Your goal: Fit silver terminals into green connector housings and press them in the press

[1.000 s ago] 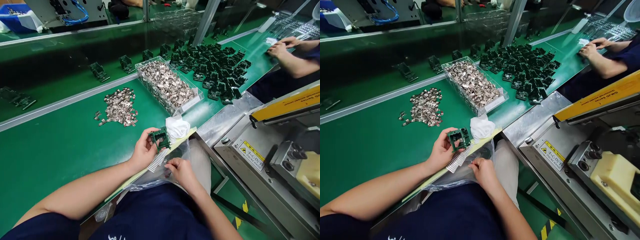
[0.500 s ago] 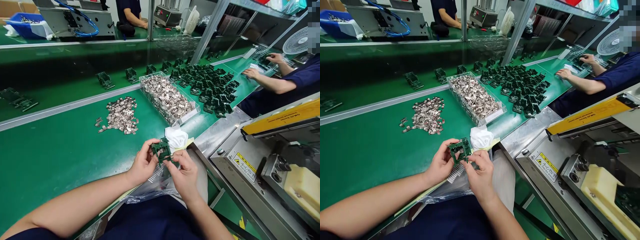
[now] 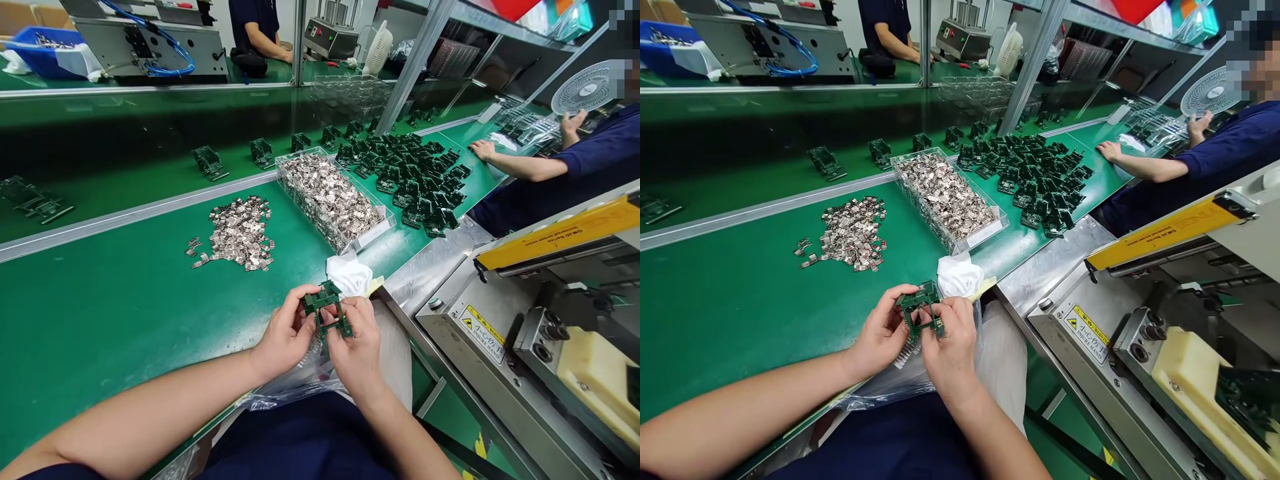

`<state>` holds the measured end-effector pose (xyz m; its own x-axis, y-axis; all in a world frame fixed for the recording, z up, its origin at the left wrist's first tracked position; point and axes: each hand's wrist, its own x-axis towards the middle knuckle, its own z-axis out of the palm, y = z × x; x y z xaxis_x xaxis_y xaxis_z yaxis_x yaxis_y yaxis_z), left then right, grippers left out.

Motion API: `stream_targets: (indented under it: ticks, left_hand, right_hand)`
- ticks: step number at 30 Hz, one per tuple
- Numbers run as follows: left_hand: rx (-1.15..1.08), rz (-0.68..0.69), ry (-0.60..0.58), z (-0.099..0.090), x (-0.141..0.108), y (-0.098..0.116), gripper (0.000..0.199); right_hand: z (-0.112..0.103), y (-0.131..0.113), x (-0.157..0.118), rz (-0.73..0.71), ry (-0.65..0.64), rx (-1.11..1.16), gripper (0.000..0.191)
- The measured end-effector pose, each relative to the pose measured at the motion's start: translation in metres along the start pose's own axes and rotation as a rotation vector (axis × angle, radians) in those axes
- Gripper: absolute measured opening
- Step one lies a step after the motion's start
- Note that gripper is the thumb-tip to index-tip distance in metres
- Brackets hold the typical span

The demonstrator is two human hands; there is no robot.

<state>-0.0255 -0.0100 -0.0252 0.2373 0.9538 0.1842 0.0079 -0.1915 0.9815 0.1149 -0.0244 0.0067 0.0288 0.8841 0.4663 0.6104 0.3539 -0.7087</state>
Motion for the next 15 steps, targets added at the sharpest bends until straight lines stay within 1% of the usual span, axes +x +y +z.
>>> stream_targets:
  ticks: [3,7,9,10,11,13,14,15]
  left_hand:
    - [0.026,-0.007,0.002,0.0,-0.003,-0.002,0.037]
    - [0.026,0.002,0.01,-0.002,-0.003,-0.001,0.037]
    - [0.003,-0.009,0.008,-0.003,-0.001,0.0,0.038]
    - [-0.008,-0.019,0.002,-0.003,-0.001,0.0,0.039]
    - [-0.014,-0.031,-0.006,-0.002,-0.001,0.001,0.039]
    - [0.006,-0.049,-0.046,0.0,-0.002,0.003,0.038]
    - [0.027,-0.048,-0.085,0.003,-0.002,0.005,0.037]
    - [0.051,-0.037,-0.135,0.006,-0.001,0.009,0.036]
  right_hand:
    - [-0.001,-0.001,0.002,0.056,0.003,0.022,0.013]
    - [-0.002,0.004,0.001,0.205,-0.009,0.158,0.02]
    - [-0.006,0.009,-0.001,0.258,-0.018,0.239,0.014]
    - [-0.01,0.011,-0.003,0.258,-0.025,0.27,0.006]
    - [-0.015,0.013,-0.005,0.238,-0.038,0.289,0.006]
    - [-0.031,0.015,-0.008,0.135,-0.097,0.279,0.038]
    - [-0.04,0.016,-0.009,0.064,-0.144,0.254,0.051]
    - [-0.051,0.016,-0.01,-0.009,-0.19,0.224,0.06]
